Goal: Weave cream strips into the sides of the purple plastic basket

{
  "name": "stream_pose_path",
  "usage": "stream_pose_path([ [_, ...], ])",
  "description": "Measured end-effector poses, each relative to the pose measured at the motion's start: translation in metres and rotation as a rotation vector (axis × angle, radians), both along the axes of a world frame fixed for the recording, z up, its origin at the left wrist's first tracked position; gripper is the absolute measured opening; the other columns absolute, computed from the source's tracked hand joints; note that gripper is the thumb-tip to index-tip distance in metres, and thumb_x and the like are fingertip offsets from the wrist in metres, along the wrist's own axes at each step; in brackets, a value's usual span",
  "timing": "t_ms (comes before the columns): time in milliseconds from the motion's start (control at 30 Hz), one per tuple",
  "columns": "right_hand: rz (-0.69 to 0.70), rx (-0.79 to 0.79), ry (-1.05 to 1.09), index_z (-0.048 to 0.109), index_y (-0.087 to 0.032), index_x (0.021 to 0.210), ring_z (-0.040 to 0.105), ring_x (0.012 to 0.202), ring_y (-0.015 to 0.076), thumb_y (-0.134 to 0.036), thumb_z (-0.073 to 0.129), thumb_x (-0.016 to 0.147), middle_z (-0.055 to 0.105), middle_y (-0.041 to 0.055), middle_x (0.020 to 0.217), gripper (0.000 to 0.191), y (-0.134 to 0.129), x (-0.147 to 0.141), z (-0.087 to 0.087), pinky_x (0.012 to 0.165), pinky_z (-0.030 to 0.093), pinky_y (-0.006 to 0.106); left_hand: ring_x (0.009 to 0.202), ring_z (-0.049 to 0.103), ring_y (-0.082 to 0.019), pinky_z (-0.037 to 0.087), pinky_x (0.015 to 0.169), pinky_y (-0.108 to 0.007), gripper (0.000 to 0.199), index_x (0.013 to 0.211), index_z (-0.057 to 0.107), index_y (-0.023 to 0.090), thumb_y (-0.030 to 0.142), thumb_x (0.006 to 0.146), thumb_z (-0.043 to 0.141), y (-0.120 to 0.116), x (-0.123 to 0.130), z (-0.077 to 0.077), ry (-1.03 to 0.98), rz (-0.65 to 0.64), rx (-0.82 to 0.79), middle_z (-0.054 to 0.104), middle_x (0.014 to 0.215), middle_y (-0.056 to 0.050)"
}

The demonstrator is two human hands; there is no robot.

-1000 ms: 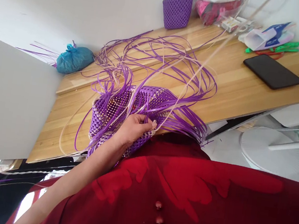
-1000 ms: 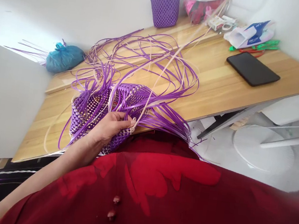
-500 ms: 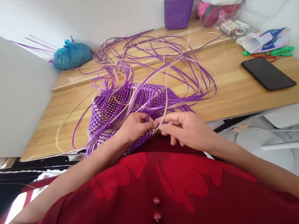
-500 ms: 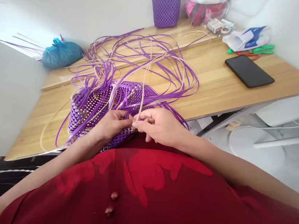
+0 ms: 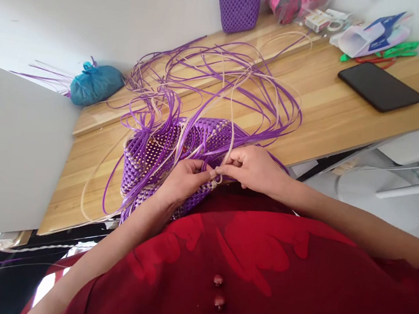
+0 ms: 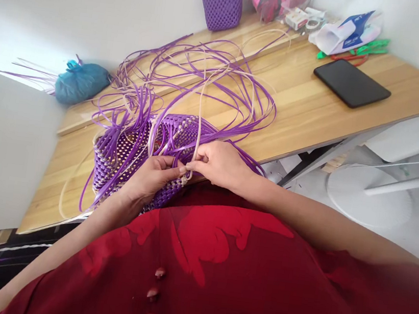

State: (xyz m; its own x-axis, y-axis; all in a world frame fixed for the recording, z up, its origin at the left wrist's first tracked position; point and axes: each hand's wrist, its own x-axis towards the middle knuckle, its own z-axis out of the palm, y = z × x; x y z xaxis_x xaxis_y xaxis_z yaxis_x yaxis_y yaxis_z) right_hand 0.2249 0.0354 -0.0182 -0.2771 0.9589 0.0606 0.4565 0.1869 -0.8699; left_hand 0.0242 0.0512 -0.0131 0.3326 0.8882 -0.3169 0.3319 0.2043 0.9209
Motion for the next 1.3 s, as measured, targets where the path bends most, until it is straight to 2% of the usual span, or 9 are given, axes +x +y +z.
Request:
stream_pose_path([
  [100,0.025,0.011,-0.01,0.072,-0.015,0.076,0.048,0.047,0.0076,-0.023,0.074,0.092,0.058,-0.0033,0.06,0.018,0.005,-0.001,0.002,0.05,0.026,0.021,0.058,0.052,-0.011,0.037,0.059,-0.024,0.026,0.074,0.071,0.015,0.039,0.07,0.078,-0.001,-0.001,0.003,-0.006,-0.001,-0.027,0.066,0.066,-0.002],
  [300,-0.021,0.023,-0.039,0.073,-0.015,0.073,0.047,0.05,0.0071,-0.021,0.077,0.09,0.059,-0.0032,0.061,0.018,0.004,-0.004,-0.005,0.051,0.025,0.022,0.064,0.057,-0.014,0.042,0.065,-0.026,0.017,0.069,0.072,0.015,0.031,0.066,0.077,-0.002,0.003,0.011,0.005,-0.001,-0.069,0.068,0.069,-0.004],
  [500,-0.076,0.024,0.005,0.068,-0.014,0.065,0.048,0.046,0.006,-0.023,0.08,0.086,0.058,-0.005,0.057,0.025,0.006,-0.009,-0.008,0.047,0.026,0.021,0.052,0.044,-0.008,0.034,0.055,-0.024,0.026,0.061,0.065,0.015,0.035,0.061,0.082,-0.001,0.007,0.007,0.157,0.019,0.02,0.059,0.057,0.002],
  [700,-0.1,0.01,0.146,0.069,-0.016,0.083,0.055,0.045,0.0075,-0.026,0.067,0.097,0.061,-0.0059,0.061,0.018,-0.014,-0.001,-0.009,0.047,0.036,0.019,0.055,0.048,-0.008,0.037,0.058,-0.023,0.017,0.063,0.067,0.014,0.029,0.063,0.076,0.0,0.009,0.005,0.191,0.032,0.043,0.062,0.06,0.001],
  [800,-0.122,0.023,0.1,0.07,-0.015,0.083,0.058,0.05,0.0086,-0.02,0.069,0.095,0.062,-0.005,0.063,0.012,-0.025,0.003,-0.007,0.051,0.038,0.019,0.054,0.047,-0.008,0.036,0.057,-0.023,0.018,0.061,0.065,0.015,0.028,0.063,0.076,-0.001,0.009,0.004,0.177,0.039,0.047,0.061,0.059,0.002],
  [900,-0.124,0.035,0.063,0.071,-0.016,0.091,0.058,0.053,0.0089,-0.015,0.068,0.094,0.063,-0.0045,0.064,0.005,-0.023,0.001,-0.003,0.053,0.037,0.019,0.054,0.048,-0.008,0.037,0.057,-0.023,0.017,0.061,0.066,0.015,0.027,0.063,0.077,-0.001,0.007,0.003,0.159,0.038,0.054,0.062,0.059,0.002],
  [1067,-0.126,0.072,-0.015,0.066,-0.013,0.069,0.054,0.049,0.0081,-0.01,0.074,0.086,0.061,-0.003,0.061,0.018,-0.006,-0.009,0.003,0.047,0.032,0.019,0.056,0.053,-0.009,0.04,0.059,-0.024,0.021,0.065,0.07,0.015,0.033,0.064,0.08,-0.002,0.003,0.002,0.128,0.01,0.055,0.067,0.063,0.0],
  [1200,-0.069,-0.059,0.189,0.065,-0.014,0.074,0.057,0.048,0.0083,-0.012,0.067,0.09,0.062,-0.004,0.061,0.016,-0.002,-0.011,-0.002,0.044,0.036,0.016,0.058,0.054,-0.01,0.041,0.059,-0.024,0.025,0.066,0.069,0.015,0.035,0.064,0.083,-0.002,0.001,0.002,0.081,-0.011,0.049,0.068,0.066,-0.002],
  [1300,-0.028,-0.097,0.312,0.063,-0.014,0.077,0.059,0.048,0.0084,-0.011,0.062,0.091,0.062,-0.0049,0.06,0.014,-0.002,-0.012,-0.008,0.042,0.038,0.014,0.06,0.056,-0.012,0.042,0.06,-0.025,0.025,0.067,0.069,0.014,0.034,0.063,0.084,-0.002,0.0,0.001,0.076,-0.018,0.042,0.07,0.068,-0.004],
])
